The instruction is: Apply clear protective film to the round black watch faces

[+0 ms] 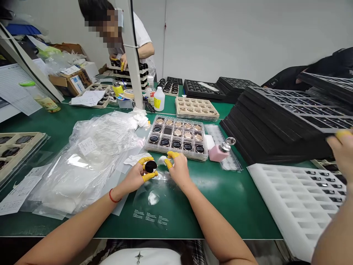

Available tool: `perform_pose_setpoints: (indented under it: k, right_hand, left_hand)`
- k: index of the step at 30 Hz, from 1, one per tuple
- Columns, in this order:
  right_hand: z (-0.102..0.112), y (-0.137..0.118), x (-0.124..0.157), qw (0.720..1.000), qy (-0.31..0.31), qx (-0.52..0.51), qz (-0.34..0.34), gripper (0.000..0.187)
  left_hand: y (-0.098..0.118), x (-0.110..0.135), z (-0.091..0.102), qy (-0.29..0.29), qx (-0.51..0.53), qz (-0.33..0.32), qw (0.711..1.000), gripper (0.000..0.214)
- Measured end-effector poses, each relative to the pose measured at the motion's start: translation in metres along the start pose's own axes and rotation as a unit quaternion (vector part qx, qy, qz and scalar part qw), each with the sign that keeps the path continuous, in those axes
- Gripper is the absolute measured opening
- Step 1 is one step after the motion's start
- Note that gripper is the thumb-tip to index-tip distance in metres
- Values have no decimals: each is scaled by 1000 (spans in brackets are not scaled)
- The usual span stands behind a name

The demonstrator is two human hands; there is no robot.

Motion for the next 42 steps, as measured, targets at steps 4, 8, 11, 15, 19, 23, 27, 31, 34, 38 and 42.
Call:
perform_pose_setpoints:
  k: [4,8,11,15,19,23,27,31,34,38,42]
  right_hand:
    - [10,-11,11,987,-130,-31,87,41]
    - [31,-36,20,973,-112,-8,204,29]
    - [60,-64,27,955,-75,-35,283,32]
    - [83,-87,36,918,-209,-101,321,27]
    - [69,-65,26,915,-275,-190,226,28]
    - [40,-16,12,988,-115,-93,37,36]
    - [19,-4,17,983,-153,-101,-22,40]
    - [22,-11,17,986,-125,-112,-14,31]
    - [25,-13,17,987,-106,-119,-21,21]
    - [22,-13,16,975,-134,-172,-52,9]
    - [28,-13,12,961,-133,-233,-67,13]
  left_hand:
    - [6,-1,5,1,70,0,998,50]
    - [12,-2,12,14,163,-3,987,47]
    - [14,-7,21,56,182,-12,982,46]
    - [8,-17,30,120,145,-20,982,53]
    - [3,-18,25,80,112,-41,990,55]
    - [3,-7,13,18,95,-35,995,51]
    - [4,1,4,-20,170,13,985,54]
    - [0,3,-2,-37,256,103,960,41]
    - [-2,2,-4,-51,262,150,952,36]
    - [4,0,0,-29,244,129,961,39]
    - [7,-3,3,-16,176,72,982,42]
Point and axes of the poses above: each hand's wrist, its own x-axis away from the middle knuckle, its own z-axis out of the back of the hand, y = z × x, the point moved 4 cm from there along -x, towards the middle knuckle, and after that the axes turned 6 degrees about y, right-handed, at the moved point
